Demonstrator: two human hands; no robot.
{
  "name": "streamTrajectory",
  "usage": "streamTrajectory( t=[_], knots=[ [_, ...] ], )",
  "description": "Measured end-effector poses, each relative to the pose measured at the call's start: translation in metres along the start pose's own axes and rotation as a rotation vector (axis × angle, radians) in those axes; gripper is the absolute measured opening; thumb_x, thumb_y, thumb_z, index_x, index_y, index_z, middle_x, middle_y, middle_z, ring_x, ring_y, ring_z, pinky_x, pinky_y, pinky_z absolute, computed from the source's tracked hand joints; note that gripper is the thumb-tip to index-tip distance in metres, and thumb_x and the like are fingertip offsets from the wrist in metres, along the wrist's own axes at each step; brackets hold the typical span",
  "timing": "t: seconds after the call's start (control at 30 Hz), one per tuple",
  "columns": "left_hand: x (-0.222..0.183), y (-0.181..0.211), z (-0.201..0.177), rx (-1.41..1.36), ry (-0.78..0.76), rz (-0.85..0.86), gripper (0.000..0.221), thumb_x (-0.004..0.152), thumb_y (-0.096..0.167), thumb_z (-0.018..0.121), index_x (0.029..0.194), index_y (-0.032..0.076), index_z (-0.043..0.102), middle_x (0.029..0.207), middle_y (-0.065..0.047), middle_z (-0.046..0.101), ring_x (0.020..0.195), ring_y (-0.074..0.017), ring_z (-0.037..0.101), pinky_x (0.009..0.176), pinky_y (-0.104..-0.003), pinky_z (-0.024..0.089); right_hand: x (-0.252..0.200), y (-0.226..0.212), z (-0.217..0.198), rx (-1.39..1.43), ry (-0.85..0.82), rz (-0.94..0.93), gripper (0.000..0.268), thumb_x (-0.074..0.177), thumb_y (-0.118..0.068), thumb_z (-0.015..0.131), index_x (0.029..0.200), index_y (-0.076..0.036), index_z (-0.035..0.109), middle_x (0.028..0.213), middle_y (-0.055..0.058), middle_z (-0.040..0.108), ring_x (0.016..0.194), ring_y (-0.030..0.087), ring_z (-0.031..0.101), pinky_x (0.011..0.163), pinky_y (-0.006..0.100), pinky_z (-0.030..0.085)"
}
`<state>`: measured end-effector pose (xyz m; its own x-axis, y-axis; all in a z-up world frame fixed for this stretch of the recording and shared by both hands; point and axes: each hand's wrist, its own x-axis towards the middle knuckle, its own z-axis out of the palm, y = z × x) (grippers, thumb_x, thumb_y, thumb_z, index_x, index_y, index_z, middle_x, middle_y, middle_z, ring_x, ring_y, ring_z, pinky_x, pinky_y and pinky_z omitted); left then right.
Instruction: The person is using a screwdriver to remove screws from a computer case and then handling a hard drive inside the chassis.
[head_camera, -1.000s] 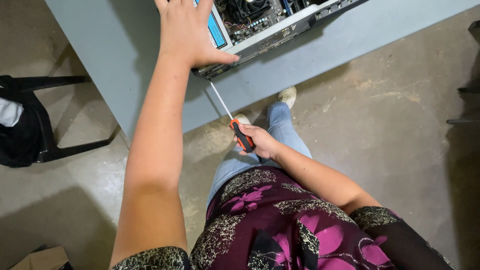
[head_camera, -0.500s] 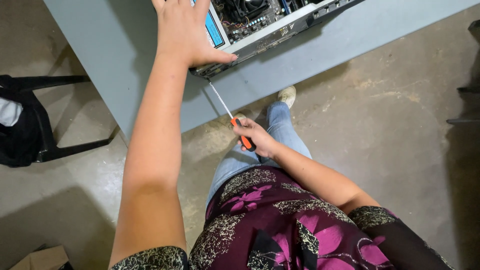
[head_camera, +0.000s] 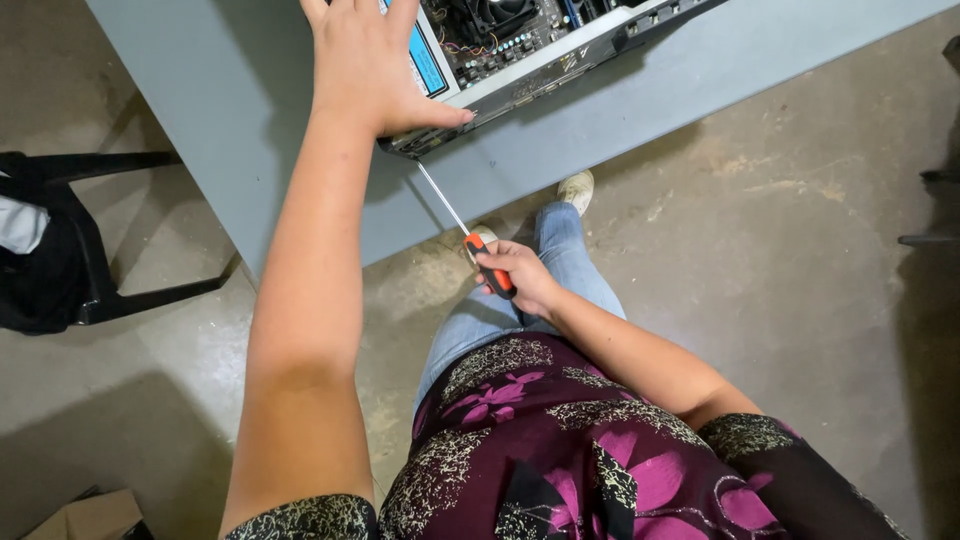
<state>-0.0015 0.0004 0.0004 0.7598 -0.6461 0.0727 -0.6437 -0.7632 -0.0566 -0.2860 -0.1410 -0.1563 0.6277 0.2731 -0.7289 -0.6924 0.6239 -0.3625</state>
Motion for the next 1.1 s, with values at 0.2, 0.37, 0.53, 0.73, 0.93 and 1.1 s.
streamTrajectory(
  t=[0.2, 0.37, 0.53, 0.73, 0.93, 1.1],
  knots=[
    [0.000, -0.001, 0.001, 0.016, 0.022, 0.008, 0.121, 0.056, 0.101, 0.072, 0.139, 0.015, 0.056, 0.123, -0.014, 0.060, 0.109, -0.0366, 0.054, 0.085, -0.057, 0.040, 0.000, -0.003, -0.003, 0.047, -0.091, 0.120, 0.021, 0.103, -0.025, 0.055, 0.115, -0.007, 0.056, 0.091, 0.009, 0.064, 0.078, 0.020, 0.065, 0.058, 0.033, 0.053],
    [0.001, 0.000, -0.001, 0.031, -0.009, -0.006, 0.122, 0.056, 0.103, 0.070, 0.139, 0.016, 0.056, 0.124, -0.015, 0.059, 0.109, -0.0369, 0.054, 0.086, -0.057, 0.039, 0.000, -0.002, 0.000, 0.020, -0.030, 0.038, 0.019, 0.091, -0.002, 0.071, 0.091, -0.010, 0.054, 0.067, 0.006, 0.060, 0.053, 0.014, 0.063, 0.039, 0.024, 0.050],
    [0.000, -0.001, 0.000, 0.004, 0.010, 0.002, 0.121, 0.056, 0.102, 0.072, 0.138, 0.015, 0.057, 0.123, -0.016, 0.060, 0.108, -0.0381, 0.054, 0.087, -0.058, 0.038, 0.009, 0.007, -0.014, -0.054, 0.002, 0.077, 0.031, 0.100, -0.026, 0.062, 0.119, -0.001, 0.065, 0.098, 0.011, 0.073, 0.087, 0.019, 0.070, 0.056, 0.031, 0.057],
    [-0.001, -0.002, 0.003, 0.003, 0.031, 0.010, 0.120, 0.055, 0.101, 0.074, 0.137, 0.016, 0.057, 0.120, -0.013, 0.061, 0.108, -0.0368, 0.054, 0.084, -0.055, 0.039, 0.002, 0.006, 0.005, -0.043, 0.082, -0.057, 0.019, 0.086, -0.004, 0.078, 0.090, -0.008, 0.059, 0.071, 0.007, 0.058, 0.055, 0.017, 0.059, 0.042, 0.027, 0.048],
    [-0.001, -0.002, 0.003, 0.008, 0.048, 0.019, 0.121, 0.056, 0.102, 0.073, 0.138, 0.015, 0.057, 0.123, -0.014, 0.060, 0.109, -0.0366, 0.053, 0.084, -0.056, 0.039, 0.014, 0.010, -0.019, 0.238, -0.050, 0.186, 0.015, 0.095, -0.010, 0.067, 0.101, -0.006, 0.054, 0.087, 0.012, 0.063, 0.065, 0.019, 0.063, 0.043, 0.026, 0.052],
    [-0.003, -0.004, 0.011, -0.018, 0.052, 0.030, 0.116, 0.056, 0.101, 0.071, 0.135, 0.017, 0.062, 0.121, -0.010, 0.063, 0.108, -0.0382, 0.052, 0.082, -0.057, 0.038, 0.012, 0.009, -0.015, -0.153, 0.122, -0.148, 0.009, 0.092, -0.007, 0.074, 0.096, -0.005, 0.067, 0.084, 0.010, 0.071, 0.065, 0.016, 0.067, 0.053, 0.025, 0.055]
  ],
)
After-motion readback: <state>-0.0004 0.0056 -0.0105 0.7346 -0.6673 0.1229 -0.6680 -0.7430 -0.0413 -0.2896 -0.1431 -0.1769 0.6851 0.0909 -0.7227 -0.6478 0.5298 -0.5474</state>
